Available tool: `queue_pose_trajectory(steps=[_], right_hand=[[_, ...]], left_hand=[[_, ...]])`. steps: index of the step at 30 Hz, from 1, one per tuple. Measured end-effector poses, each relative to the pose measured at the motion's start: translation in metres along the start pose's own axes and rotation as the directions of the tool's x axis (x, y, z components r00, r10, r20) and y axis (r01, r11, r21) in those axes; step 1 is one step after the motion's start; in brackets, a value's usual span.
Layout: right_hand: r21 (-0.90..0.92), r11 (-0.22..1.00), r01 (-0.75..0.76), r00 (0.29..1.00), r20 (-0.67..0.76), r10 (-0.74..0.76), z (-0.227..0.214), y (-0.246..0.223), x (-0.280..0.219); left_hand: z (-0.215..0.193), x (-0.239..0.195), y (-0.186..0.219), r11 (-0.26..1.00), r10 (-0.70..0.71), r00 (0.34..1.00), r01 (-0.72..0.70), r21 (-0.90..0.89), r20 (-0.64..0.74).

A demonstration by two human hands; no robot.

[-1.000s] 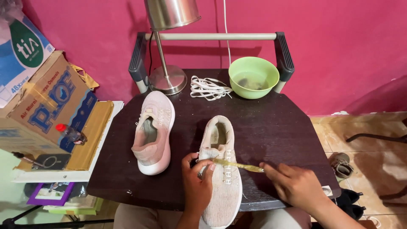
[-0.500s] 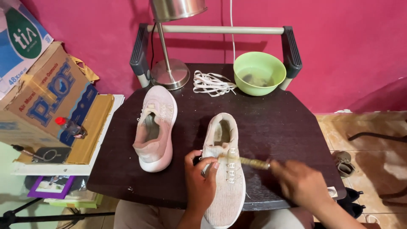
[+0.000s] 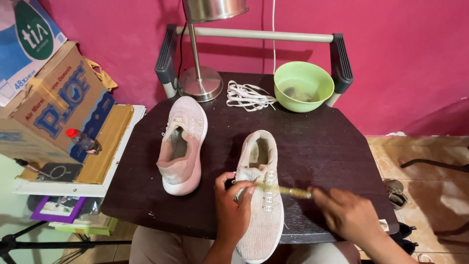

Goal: The person scrubs a white sneaker with a toothbrush, repeatedly dipping the brush into a green bowl of water. They focus on the upper fabric and the tongue area of the shoe.

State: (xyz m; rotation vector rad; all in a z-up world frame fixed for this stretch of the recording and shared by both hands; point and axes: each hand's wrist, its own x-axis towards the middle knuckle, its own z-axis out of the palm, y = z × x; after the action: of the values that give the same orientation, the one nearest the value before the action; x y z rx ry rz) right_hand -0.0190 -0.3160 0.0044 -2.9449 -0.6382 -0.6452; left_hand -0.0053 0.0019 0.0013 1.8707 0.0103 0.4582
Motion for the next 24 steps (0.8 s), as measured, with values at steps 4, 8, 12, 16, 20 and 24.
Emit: queue_pose_trajectory(steps=[4,8,12,16,20,24], right_hand=[[-0.052,0.99,-0.128,0.986,-0.117,0.121,-0.015,-0.001,0.007],[0.033,0.975,0.22,0.972,-0.09,-0.216,-0.018,-0.016,0.01],[0.005,0.995,-0.101,0.995,-0.003,0.101,-0.013,-0.012,0.006],[-0.067,0.995,-0.075,0.985,0.148,0.084,-0.001,-0.013,0.0],[-0.083,0.996,-0.023,0.993,-0.114,0.014,-0.027,-0.023,0.016],[0.001,1.0,-0.031,0.999,0.031,0.031,-0.013,-0.015,0.013]], left_hand=[[0.0,-0.001,0.0,1.0,-0.012,1.0,0.012,0.023,0.002],[-0.003,0.0,0.005,0.999,0.033,0.999,-0.034,0.023,0.009],[-0.002,-0.001,0.004,0.999,-0.034,0.999,0.034,0.009,0.024],[-0.002,-0.001,0.005,0.999,-0.033,0.999,0.033,0.011,0.018],[-0.001,-0.001,0.004,0.999,-0.049,0.999,0.049,-0.002,0.011],[-0.002,0.0,0.003,1.0,-0.014,1.0,0.013,0.013,0.014]])
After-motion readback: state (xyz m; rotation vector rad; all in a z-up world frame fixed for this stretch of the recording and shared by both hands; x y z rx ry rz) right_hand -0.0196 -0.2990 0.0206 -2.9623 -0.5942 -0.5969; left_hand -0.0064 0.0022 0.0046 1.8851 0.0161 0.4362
